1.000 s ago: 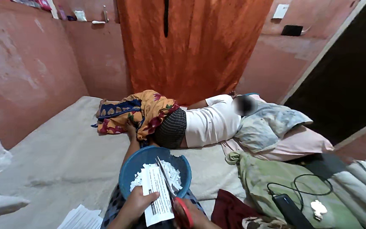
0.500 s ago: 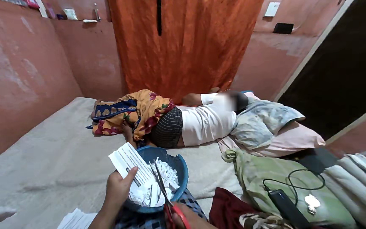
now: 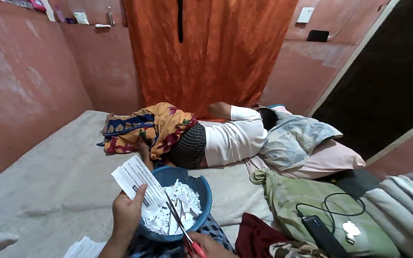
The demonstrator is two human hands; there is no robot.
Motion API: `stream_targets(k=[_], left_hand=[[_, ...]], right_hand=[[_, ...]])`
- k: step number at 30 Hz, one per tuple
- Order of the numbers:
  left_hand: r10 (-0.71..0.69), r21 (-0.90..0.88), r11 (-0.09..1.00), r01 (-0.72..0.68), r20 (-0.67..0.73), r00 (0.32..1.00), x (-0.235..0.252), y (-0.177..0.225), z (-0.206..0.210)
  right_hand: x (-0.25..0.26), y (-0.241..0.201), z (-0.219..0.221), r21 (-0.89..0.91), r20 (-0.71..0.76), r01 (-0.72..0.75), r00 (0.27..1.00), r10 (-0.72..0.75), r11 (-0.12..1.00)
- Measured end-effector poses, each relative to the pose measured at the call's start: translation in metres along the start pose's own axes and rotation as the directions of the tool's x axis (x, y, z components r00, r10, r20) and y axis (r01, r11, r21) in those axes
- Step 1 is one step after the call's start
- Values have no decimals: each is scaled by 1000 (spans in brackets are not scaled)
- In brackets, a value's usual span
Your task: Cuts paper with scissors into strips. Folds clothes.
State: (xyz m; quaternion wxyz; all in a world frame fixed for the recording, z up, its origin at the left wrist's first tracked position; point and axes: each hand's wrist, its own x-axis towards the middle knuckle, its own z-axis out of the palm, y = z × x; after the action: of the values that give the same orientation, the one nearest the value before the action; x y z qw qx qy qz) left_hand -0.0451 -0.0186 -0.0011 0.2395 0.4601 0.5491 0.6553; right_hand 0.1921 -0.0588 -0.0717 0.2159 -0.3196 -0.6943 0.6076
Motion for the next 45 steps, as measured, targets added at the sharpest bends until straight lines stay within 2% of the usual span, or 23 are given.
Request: stream_targets(k=[5,14,19,25,32,39,45], left_hand=[[-6,10,1000,5,66,998,-7,-5,6],[75,-50,996,-79,-77,994,13,10,0],[42,-7,999,-41,54,998,1,3,6],[0,37,999,-8,199,980,-9,-4,11],[-13,14,1000,10,230,973,-6,-3,8],[-99,25,995,96,314,944,-15,-7,4],[-66,45,997,56,263,963,-16,-15,5]], right_hand=[[0,1,-1,8,5,-3,1000,3,1000],[-1,2,-1,-4,-2,5,1000,-5,1000],[0,1,0,-23,0,16,1000,-16,1000],[0,-7,1,11,-44,-53,998,54,999],[2,-6,3,104,-77,-98,991,106,990],[2,-6,4,148,-109,-110,986,127,983],[1,-2,2,120,-93,-98,990,109,988]])
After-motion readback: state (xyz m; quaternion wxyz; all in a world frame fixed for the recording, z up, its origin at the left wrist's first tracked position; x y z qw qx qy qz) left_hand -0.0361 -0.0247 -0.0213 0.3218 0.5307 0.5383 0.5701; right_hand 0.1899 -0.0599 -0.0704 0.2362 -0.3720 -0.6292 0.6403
